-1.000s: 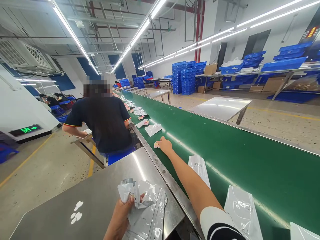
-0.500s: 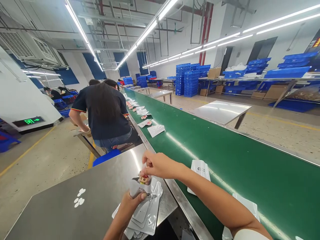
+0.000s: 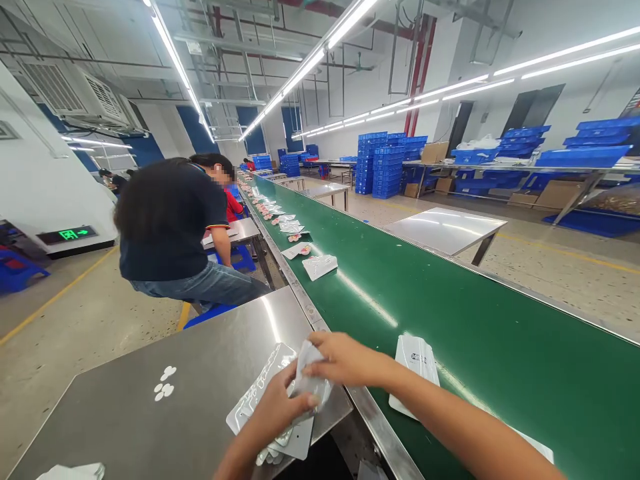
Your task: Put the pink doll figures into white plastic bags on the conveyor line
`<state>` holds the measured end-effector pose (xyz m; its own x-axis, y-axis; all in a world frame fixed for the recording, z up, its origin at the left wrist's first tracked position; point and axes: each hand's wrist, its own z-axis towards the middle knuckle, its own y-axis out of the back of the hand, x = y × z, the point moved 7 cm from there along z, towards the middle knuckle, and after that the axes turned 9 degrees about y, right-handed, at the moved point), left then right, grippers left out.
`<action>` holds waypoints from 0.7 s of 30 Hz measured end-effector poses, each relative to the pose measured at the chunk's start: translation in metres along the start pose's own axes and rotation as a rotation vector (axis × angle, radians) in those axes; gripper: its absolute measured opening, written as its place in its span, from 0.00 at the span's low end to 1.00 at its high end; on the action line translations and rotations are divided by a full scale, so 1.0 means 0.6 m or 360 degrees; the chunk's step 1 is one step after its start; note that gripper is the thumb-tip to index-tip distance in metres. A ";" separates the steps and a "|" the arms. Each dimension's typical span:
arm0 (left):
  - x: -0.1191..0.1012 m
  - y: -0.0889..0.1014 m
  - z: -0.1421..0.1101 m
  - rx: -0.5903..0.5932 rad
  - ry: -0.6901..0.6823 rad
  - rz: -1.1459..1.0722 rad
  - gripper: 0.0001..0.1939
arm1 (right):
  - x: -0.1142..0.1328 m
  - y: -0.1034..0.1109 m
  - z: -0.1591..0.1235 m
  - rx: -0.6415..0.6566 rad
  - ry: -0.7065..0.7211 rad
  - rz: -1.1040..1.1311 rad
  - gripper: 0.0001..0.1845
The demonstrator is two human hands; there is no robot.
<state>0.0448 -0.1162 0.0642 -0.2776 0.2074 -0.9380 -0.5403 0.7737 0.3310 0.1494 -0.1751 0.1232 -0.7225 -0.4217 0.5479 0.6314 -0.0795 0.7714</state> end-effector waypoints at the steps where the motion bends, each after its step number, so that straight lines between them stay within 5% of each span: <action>1: 0.007 0.020 0.004 -0.0039 -0.0025 0.0091 0.22 | -0.038 0.018 -0.008 -0.0105 -0.0151 -0.0027 0.14; 3: 0.037 0.087 0.011 -0.0463 0.0107 0.0416 0.23 | -0.126 0.063 -0.039 -0.0342 -0.0539 -0.0193 0.14; 5: 0.068 0.134 0.012 -0.0784 0.0260 0.0859 0.24 | -0.210 0.091 -0.076 -0.0304 -0.0827 -0.0319 0.14; 8: 0.108 0.143 0.021 -0.0812 0.0368 0.1163 0.19 | -0.303 0.122 -0.129 -0.0173 -0.1198 -0.0553 0.13; 10: 0.121 0.135 0.028 -0.0767 0.0366 0.1127 0.12 | -0.323 0.136 -0.145 -0.0224 -0.1315 -0.0704 0.19; 14: 0.123 0.132 0.028 -0.0779 0.0341 0.1051 0.10 | -0.269 0.107 -0.091 -0.0349 -0.1001 -0.0784 0.19; 18: 0.124 0.133 0.016 -0.0795 0.0291 0.0994 0.15 | -0.168 0.003 0.023 -0.0246 -0.0290 -0.0364 0.19; 21: 0.115 0.138 0.002 -0.0901 0.0136 0.0798 0.13 | -0.115 -0.063 0.083 -0.0159 -0.0029 -0.0149 0.24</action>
<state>-0.0185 -0.0372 0.0270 -0.6455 0.3883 -0.6577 -0.6519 0.1687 0.7393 0.1615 -0.0977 0.0723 -0.7839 -0.3921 0.4814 0.5853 -0.2078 0.7838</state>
